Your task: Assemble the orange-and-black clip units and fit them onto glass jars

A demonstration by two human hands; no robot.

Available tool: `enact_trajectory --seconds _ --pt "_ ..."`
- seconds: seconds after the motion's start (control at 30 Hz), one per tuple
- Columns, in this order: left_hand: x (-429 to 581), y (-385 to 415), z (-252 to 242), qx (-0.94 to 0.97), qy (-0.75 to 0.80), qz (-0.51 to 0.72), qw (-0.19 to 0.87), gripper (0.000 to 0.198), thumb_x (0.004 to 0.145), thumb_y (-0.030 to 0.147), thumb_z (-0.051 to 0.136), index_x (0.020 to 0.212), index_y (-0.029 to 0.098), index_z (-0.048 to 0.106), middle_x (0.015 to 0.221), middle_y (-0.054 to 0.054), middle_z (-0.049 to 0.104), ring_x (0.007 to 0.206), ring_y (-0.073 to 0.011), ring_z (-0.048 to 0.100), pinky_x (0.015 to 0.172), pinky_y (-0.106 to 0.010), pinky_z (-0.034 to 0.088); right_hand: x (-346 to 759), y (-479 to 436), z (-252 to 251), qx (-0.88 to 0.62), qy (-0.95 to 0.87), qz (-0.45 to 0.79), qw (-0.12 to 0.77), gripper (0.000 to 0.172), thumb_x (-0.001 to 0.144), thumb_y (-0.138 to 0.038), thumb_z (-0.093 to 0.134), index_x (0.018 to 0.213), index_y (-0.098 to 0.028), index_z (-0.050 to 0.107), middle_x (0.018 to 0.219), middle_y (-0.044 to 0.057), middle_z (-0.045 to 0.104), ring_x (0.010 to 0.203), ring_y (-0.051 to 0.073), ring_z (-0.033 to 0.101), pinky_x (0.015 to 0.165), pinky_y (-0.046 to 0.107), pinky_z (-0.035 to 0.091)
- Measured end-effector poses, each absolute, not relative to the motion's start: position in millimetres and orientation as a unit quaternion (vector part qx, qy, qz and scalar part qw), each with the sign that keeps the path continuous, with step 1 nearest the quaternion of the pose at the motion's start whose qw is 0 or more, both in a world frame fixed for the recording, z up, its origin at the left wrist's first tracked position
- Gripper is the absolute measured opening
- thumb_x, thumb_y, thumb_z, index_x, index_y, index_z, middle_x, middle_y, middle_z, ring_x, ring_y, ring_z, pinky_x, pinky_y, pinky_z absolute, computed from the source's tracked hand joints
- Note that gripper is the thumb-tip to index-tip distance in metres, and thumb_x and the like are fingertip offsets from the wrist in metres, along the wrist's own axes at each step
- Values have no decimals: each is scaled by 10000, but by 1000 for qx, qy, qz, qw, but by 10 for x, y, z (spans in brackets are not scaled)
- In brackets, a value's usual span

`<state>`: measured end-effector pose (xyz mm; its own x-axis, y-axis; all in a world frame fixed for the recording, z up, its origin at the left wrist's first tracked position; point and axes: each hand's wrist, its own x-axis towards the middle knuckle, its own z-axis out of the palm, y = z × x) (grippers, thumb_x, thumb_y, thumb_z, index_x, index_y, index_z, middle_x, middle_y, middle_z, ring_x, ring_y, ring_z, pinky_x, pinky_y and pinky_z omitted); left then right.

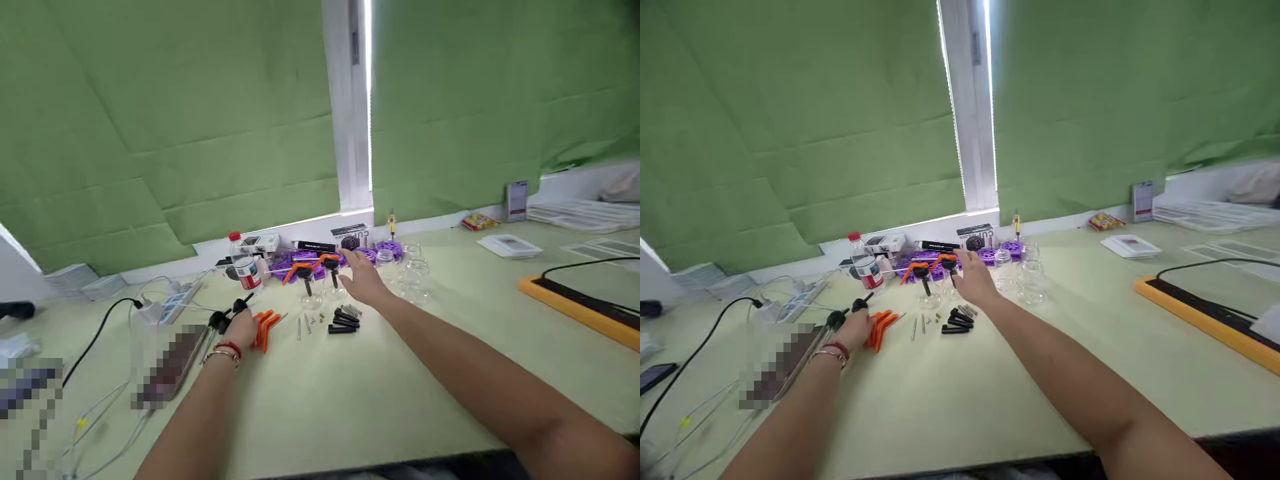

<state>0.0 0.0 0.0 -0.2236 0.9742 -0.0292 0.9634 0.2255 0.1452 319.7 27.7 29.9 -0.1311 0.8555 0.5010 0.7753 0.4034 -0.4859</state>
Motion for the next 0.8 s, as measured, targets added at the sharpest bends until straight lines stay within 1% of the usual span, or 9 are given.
enact_trajectory --seconds 0.07,0.13,0.23,0.3,0.37,0.53,0.63,0.73,0.8 --pt "2 -21 -5 621 780 52 53 220 852 245 443 846 81 591 961 -275 654 922 -345 634 729 -373 445 3192 408 380 -525 -779 61 337 663 823 -275 547 1428 -243 277 1391 156 334 1282 317 321 1021 444 303" --pt "6 -50 4 623 778 57 47 228 852 254 441 833 84 592 943 -278 654 919 -351 632 724 -378 441 3165 525 417 -509 -797 81 315 674 822 -287 558 1431 -240 274 1417 156 311 1303 326 292 1031 452 285" --pt "24 -109 58 629 773 68 36 245 850 280 431 838 93 589 925 -267 654 891 -349 633 697 -377 431 3068 652 367 -488 -803 138 314 623 833 -275 546 1409 -223 315 1375 137 393 1223 285 409 990 399 347" --pt "49 -153 123 637 766 75 31 263 847 316 423 832 113 588 914 -237 658 857 -332 635 667 -360 421 2987 701 303 -500 -778 162 346 569 823 -246 558 1361 -230 373 1306 114 465 1128 245 489 927 354 399" --pt "86 -195 203 646 758 82 30 284 844 350 409 817 132 588 892 -203 660 810 -309 632 631 -339 407 2925 729 257 -516 -750 169 377 506 805 -230 577 1291 -231 434 1223 98 520 1046 222 528 863 326 428" --pt "239 -315 429 664 737 129 18 291 822 398 415 792 158 577 820 -143 649 723 -263 603 580 -305 373 2981 688 347 -579 -690 143 410 454 719 -221 653 1144 -196 497 1085 94 545 901 205 547 751 308 442" --pt "402 -439 563 690 694 202 28 271 817 415 440 801 172 559 810 -102 634 685 -233 577 587 -305 372 3109 508 557 -588 -672 87 442 408 698 -232 654 1076 -188 505 1031 87 541 856 197 533 714 307 431" --pt "671 -625 686 711 622 311 101 300 781 437 529 944 186 554 864 -67 617 642 -194 564 562 -291 386 3145 131 826 -566 -671 44 477 389 682 -315 661 1019 -196 507 953 59 544 797 187 517 674 303 420" --pt "903 -773 749 728 555 380 132 458 747 409 604 1140 207 485 997 -79 589 758 -200 581 598 -285 418 3071 -208 969 -534 -688 48 489 376 681 -359 660 989 -199 516 912 42 540 752 170 509 649 290 412"
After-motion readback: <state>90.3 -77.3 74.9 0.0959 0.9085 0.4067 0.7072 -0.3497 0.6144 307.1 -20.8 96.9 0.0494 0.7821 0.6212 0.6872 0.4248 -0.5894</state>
